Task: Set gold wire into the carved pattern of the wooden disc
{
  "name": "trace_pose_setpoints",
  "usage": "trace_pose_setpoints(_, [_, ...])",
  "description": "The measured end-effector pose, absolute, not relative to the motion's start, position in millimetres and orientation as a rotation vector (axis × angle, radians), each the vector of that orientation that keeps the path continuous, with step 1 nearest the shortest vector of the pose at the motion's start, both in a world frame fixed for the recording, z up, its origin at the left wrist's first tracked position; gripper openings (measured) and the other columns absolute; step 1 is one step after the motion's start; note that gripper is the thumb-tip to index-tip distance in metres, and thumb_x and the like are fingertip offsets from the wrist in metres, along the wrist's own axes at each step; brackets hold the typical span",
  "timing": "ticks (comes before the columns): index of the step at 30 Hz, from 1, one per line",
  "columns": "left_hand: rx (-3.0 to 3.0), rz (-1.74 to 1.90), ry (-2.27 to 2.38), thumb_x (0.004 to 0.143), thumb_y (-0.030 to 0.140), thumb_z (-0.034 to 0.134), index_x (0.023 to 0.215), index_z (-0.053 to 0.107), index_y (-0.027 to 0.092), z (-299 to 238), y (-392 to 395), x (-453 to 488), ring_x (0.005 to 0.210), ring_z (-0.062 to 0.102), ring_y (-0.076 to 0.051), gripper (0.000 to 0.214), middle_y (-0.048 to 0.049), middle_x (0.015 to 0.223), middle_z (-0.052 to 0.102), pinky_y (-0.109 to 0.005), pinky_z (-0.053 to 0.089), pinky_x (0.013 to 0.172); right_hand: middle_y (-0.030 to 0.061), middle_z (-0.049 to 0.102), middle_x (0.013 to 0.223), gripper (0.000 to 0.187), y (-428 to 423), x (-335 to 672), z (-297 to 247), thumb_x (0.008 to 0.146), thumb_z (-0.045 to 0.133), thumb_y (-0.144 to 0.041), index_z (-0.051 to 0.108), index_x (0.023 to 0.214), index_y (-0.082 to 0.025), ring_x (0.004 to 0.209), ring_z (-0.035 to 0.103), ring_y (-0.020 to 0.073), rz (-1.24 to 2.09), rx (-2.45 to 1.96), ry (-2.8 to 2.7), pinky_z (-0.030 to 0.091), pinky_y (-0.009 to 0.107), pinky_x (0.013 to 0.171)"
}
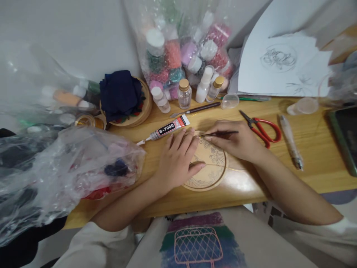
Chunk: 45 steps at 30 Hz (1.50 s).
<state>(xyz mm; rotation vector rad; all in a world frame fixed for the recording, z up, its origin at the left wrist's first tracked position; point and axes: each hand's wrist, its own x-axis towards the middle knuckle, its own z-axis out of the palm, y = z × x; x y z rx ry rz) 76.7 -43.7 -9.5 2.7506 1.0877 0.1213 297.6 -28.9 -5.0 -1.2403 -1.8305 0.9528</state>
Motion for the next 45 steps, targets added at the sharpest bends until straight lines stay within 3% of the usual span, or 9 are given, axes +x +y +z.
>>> trace_pose_setpoints(45, [2.727, 0.088, 1.091, 0.093, 0.056, 0.057, 0.142, 0.047, 0.007, -9.2, -43.6, 78.5, 0.143, 0.037, -0.038, 0.07, -0.0202, 0.155, 0.041, -0.055, 0.032, 0.115, 0.0052, 0.073, 0.082, 0.013, -28.5, 295.1, -3.6, 0.085, 0.069, -0.031, 0.073, 0.083, -0.018, 0.072, 0.065, 0.0168, 1.014, -1.317, -1.787, 0.05, 0.031, 0.07])
